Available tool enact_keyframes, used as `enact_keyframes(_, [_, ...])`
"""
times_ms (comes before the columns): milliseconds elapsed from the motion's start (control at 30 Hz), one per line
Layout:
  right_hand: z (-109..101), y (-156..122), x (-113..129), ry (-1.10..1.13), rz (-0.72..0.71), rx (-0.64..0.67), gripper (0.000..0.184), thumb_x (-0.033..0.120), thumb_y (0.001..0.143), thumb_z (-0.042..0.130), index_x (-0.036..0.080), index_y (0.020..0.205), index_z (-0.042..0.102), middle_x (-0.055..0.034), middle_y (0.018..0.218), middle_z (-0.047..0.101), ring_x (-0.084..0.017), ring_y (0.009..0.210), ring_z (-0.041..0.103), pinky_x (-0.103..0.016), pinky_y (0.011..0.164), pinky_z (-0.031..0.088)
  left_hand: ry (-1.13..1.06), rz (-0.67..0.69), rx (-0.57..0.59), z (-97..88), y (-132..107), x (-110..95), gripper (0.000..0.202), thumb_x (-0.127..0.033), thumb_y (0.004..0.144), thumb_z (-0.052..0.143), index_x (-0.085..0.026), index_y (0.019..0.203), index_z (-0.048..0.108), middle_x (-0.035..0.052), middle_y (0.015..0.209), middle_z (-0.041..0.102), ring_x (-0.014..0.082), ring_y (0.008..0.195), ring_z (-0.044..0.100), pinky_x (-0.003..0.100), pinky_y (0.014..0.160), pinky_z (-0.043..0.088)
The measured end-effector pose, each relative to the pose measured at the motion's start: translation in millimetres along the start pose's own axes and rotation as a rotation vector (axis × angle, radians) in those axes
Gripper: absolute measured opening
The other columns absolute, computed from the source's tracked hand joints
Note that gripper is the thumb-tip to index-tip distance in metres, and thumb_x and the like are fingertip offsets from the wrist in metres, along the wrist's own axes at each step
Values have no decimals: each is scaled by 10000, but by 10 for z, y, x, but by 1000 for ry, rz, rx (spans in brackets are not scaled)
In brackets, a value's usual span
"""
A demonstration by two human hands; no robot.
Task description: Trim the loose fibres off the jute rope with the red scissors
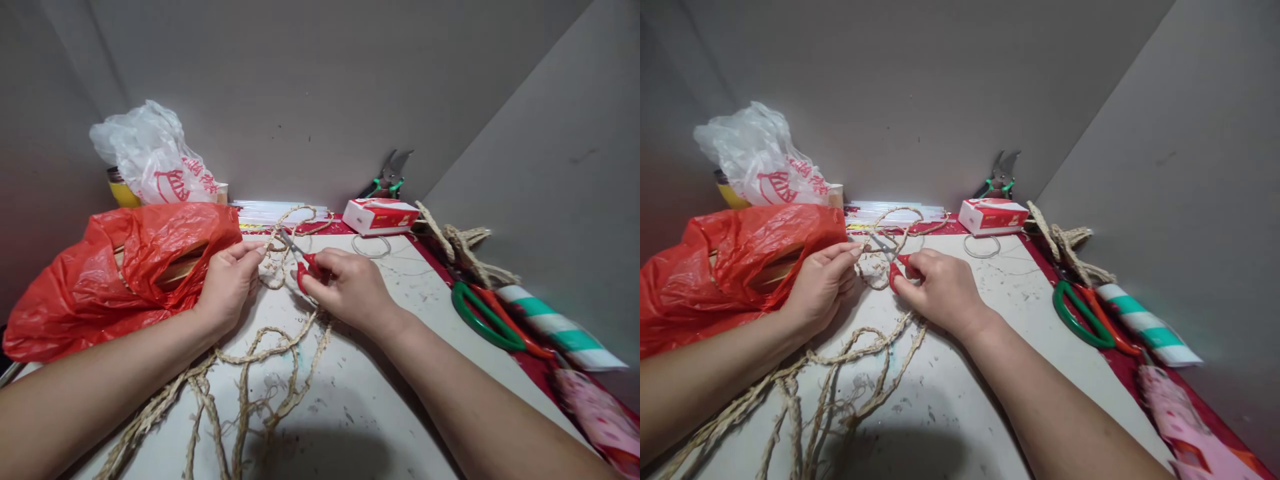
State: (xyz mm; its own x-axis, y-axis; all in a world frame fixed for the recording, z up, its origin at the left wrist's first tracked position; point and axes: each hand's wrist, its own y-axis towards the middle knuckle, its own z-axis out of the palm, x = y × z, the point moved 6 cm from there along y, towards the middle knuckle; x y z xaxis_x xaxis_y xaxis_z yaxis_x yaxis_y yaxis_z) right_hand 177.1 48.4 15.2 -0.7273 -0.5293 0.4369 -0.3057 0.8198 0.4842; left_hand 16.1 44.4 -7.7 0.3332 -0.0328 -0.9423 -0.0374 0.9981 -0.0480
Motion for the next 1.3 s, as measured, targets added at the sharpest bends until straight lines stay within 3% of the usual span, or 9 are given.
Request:
enact_keyframes(200, [29, -15, 18, -373, -34, 98, 256, 397, 803, 512, 187, 746, 647, -15, 689, 615, -132, 579, 492, -266, 544, 247, 0, 20, -27, -25, 10, -3, 143, -257, 735, 678, -152, 815, 621, -113, 405, 323, 23, 345, 215, 162, 358, 168])
enact_keyframes(433, [8, -5, 64, -584, -91, 104, 299, 420, 837, 521, 180, 889, 693, -57, 776, 670, -176, 645, 549, -303, 614, 272, 32, 76, -51, -39, 16, -4, 188, -278, 704, 711, -154, 840, 674, -116, 405, 321, 22, 351, 227, 163, 381, 216])
enact_keyframes(667, [2, -8, 84, -618, -95, 130, 307, 422, 846, 514, 173, 857, 695, -65, 784, 682, -180, 656, 557, -314, 635, 272, 152, 161, -94, -95, 31, -20, 204, -309, 709, 712, -164, 851, 693, -97, 424, 400, 28, 370, 262, 163, 393, 247])
enact_keyframes(1300, [16, -43, 150, -624, -126, 87, 326, 432, 857, 502, 169, 828, 692, -67, 741, 674, -182, 652, 553, -331, 664, 265, 224, 157, -102, -96, 28, -18, 180, -299, 735, 674, -160, 849, 670, -72, 477, 487, 40, 388, 310, 167, 402, 252])
